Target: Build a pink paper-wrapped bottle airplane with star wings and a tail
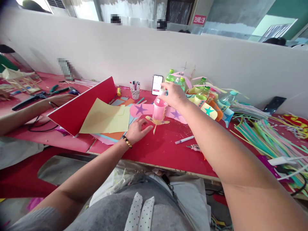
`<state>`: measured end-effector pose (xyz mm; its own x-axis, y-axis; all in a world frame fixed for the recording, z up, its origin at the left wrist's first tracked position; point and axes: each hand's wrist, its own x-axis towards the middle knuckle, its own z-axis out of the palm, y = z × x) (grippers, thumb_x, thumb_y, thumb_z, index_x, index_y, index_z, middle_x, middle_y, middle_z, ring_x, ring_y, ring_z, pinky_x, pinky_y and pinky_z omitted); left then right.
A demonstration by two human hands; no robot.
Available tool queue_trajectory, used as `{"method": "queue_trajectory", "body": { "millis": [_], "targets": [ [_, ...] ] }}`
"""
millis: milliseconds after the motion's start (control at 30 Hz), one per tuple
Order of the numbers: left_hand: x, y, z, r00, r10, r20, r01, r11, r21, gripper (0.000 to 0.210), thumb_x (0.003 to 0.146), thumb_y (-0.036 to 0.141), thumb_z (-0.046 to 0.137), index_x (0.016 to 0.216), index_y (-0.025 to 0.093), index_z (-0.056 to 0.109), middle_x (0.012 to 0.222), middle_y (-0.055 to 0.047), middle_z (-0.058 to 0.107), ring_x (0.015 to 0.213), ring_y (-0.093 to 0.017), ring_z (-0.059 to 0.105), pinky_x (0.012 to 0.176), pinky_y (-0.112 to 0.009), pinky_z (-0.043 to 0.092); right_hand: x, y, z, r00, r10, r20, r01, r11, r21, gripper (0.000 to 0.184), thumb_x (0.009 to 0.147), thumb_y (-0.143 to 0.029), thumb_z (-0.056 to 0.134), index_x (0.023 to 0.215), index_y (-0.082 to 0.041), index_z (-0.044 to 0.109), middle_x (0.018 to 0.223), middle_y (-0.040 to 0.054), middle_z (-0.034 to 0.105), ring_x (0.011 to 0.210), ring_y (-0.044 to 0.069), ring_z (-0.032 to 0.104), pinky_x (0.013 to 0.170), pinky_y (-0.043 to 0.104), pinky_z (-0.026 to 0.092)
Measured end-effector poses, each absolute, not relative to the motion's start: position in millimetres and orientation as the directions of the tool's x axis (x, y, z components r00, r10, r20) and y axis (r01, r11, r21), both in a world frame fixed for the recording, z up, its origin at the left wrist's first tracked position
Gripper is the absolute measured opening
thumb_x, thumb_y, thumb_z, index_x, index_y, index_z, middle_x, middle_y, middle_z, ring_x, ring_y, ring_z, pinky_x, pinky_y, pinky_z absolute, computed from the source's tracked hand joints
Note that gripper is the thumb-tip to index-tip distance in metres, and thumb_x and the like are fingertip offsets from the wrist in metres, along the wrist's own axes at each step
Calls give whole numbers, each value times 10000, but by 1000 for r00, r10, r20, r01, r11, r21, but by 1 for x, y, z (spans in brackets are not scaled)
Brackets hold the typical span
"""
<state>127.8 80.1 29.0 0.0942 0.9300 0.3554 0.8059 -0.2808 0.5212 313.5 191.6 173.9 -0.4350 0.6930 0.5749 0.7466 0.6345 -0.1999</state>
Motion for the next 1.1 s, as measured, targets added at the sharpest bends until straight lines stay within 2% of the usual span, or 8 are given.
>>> {"method": "queue_trajectory", "body": {
  "millis": [133,233,300,367,467,633,867,1100],
  "targets": [
    [118,94,24,22,929,369,781,-246,574,343,850,354,613,1134,164,587,1165,-131,619,1136,-297,557,992,-422,429,323,164,174,-368,564,739,704,688,-175,515,732,-236,733,1228,-165,613,1166,121,622,994,267,609,847,424,509],
    [118,106,20,29,940,340,748,-246,616,525,776,293,683,1247,118,529,1260,-184,575,1212,-351,507,1039,-481,391,328,127,156,-316,514,797,648,731,-214,326,820,-258,653,1138,-196,627,1063,81,648,830,204,626,781,373,525],
    [119,115,19,42,948,316,712,-250,656,599,740,306,720,1265,104,516,1288,-198,560,1243,-372,483,1056,-499,373,330,106,131,-387,579,717,628,735,-255,195,844,-269,628,1024,-201,657,938,54,669,765,189,633,749,348,531],
    [120,124,19,62,955,289,663,-256,703,597,710,316,749,1232,114,543,1268,-183,578,1233,-364,497,1050,-483,383,333,95,99,-394,723,567,686,642,-342,236,816,-281,660,1033,-188,660,957,64,695,704,187,644,730,354,537],
    [119,138,17,117,963,242,561,-265,784,499,707,328,753,1145,147,595,1161,-123,643,1118,-303,588,971,-415,455,339,99,56,-301,831,468,764,504,-403,356,781,-297,685,1098,-137,656,1047,146,700,895,290,670,845,445,525],
    [118,156,12,219,956,193,345,-261,902,498,712,400,762,1111,144,611,1075,-96,685,968,-252,656,842,-362,516,347,130,25,-209,876,434,771,421,-478,559,723,-311,722,1197,-42,600,1262,276,597,1233,420,508,1039,561,376],
    [133,170,8,356,909,216,70,-257,964,571,688,438,800,1117,119,598,1085,-131,693,923,-226,677,814,-351,544,339,154,18,-237,915,327,619,402,-675,361,757,-400,696,1044,-188,644,1009,97,735,931,272,689,820,385,532],
    [137,171,-2,295,931,217,33,-237,971,558,670,396,824,1088,111,589,987,-106,691,803,-182,670,695,-288,546,329,163,5,-192,936,295,502,352,-790,334,751,-445,679,936,-173,621,875,92,750,787,242,714,680,324,546]
  ]
}}
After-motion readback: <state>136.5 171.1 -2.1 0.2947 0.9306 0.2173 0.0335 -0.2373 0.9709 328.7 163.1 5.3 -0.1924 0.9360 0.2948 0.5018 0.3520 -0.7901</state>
